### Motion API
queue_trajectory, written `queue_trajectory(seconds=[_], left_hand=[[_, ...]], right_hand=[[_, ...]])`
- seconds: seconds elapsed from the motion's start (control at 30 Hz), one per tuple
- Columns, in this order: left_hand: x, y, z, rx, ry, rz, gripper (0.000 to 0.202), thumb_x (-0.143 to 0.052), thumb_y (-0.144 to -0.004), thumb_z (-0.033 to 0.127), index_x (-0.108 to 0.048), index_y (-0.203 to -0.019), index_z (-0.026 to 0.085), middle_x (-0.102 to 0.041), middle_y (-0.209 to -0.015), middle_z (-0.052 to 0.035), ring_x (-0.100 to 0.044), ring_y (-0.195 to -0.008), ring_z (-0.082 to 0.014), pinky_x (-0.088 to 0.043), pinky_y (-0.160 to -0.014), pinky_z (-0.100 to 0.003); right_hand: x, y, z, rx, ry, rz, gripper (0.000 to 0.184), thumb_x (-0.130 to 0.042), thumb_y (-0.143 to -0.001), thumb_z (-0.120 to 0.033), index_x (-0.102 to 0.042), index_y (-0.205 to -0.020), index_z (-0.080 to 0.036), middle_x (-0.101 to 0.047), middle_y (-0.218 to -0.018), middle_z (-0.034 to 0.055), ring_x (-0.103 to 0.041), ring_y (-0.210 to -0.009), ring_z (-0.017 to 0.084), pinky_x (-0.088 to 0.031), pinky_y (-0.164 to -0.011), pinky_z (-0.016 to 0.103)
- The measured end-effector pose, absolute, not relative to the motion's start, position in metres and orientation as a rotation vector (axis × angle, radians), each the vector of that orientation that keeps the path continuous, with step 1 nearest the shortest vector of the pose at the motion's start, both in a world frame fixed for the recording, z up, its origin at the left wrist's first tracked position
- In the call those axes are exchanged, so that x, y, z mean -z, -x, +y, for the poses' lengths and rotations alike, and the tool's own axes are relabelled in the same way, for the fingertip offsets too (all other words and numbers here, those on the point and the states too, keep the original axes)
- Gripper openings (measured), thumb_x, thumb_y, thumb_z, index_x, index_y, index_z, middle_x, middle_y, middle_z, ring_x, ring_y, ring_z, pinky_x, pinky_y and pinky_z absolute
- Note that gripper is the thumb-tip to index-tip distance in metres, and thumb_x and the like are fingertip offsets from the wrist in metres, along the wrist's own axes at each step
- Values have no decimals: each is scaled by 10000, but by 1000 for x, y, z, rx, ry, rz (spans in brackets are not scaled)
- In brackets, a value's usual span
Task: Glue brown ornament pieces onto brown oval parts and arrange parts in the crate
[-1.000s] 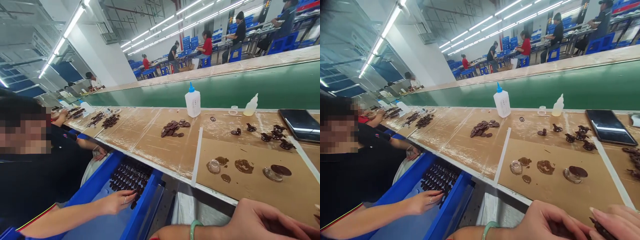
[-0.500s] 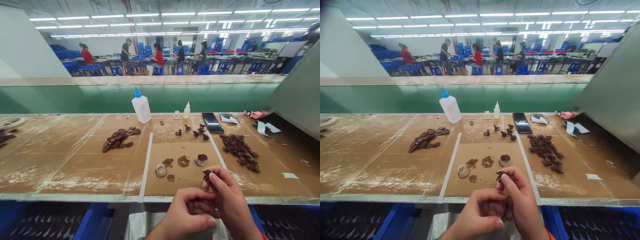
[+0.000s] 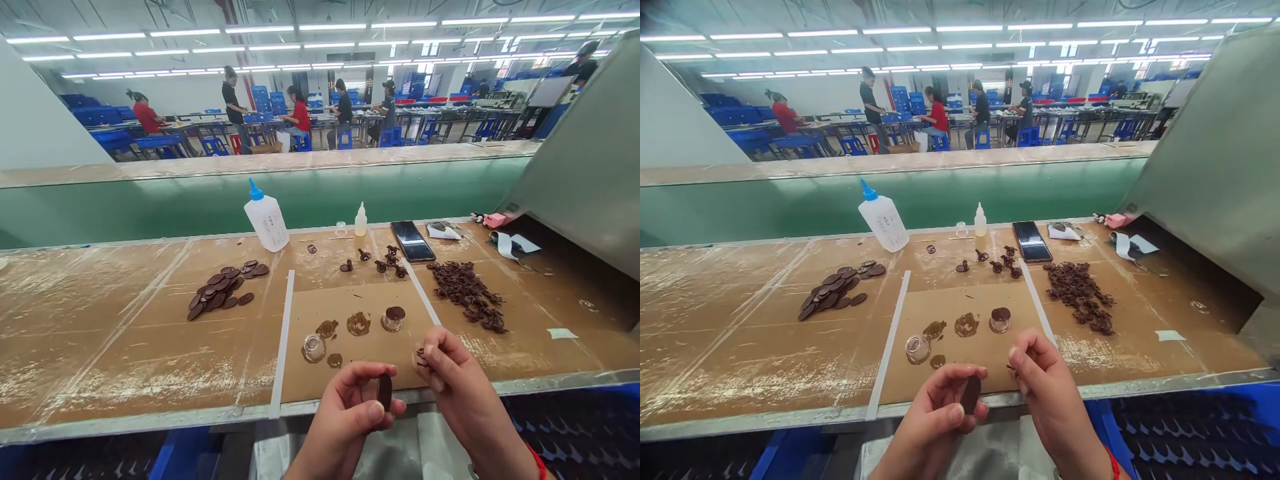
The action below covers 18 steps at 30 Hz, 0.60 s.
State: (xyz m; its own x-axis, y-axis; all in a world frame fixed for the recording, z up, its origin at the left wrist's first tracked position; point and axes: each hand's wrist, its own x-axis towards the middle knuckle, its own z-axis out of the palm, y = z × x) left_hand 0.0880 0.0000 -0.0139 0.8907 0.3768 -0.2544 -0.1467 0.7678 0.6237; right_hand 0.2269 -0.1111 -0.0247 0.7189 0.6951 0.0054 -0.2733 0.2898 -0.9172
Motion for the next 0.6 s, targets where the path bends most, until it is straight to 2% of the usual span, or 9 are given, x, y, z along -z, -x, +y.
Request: queue_trajectory(seconds=[0.1,0.2,0.3,0.37,0.43,0.5,0.6], left_hand=[[15,-88,1,-291,-611,398,364,-924,-616,220,-790,-954,210,-748,-1103,-63,-735,-790,-161,-537,-653,-161],[16,-88,2,-275,-590,395,353,-928,-617,236,-790,-940,207,-755,-1067,-56,-740,-792,-159,-541,-650,-151],[17,-88,5,-269,-584,392,337,-916,-636,225,-789,-948,217,-757,-1064,-52,-746,-825,-172,-551,-652,-151],[18,-87,7,-278,-596,386,329,-899,-660,221,-786,-970,229,-757,-1064,-51,-748,-815,-174,-555,-625,-154],[19,-87,9,-286,-602,373,308,-889,-673,212,-788,-962,244,-754,-1094,-50,-750,-797,-172,-553,-602,-156],[21,-87,12,-288,-595,368,275,-889,-672,201,-793,-924,252,-746,-1146,-47,-751,-799,-171,-552,-607,-158],[21,-87,15,-302,-591,391,254,-898,-670,224,-797,-902,242,-739,-1187,-57,-753,-814,-180,-556,-628,-165]], right_hand=[[25,-231,-118,-566,1234,-530,350,-827,-850,-369,-537,-741,-207,-450,-699,-26,-394,-617,144,-333,-549,202],[22,-241,-128,-338,1552,-873,173,-671,-950,-304,-567,-836,-227,-492,-759,-2,-454,-652,182,-371,-589,261],[22,-256,-135,-242,1767,-1229,47,-514,-1026,-283,-547,-1032,-251,-563,-863,16,-539,-730,210,-414,-667,308],[23,-266,-137,-265,1829,-1289,111,-478,-1044,-290,-499,-1149,-262,-588,-955,31,-569,-788,222,-430,-703,324],[25,-272,-138,-300,1834,-1252,134,-461,-1054,-311,-475,-1180,-267,-586,-983,34,-575,-818,227,-442,-726,328],[24,-275,-139,-360,1801,-1198,140,-452,-1068,-341,-509,-1180,-280,-588,-986,25,-576,-866,227,-450,-757,317],[20,-274,-139,-451,1734,-1117,258,-451,-1083,-399,-552,-1307,-324,-594,-1116,26,-549,-1034,236,-440,-842,304]])
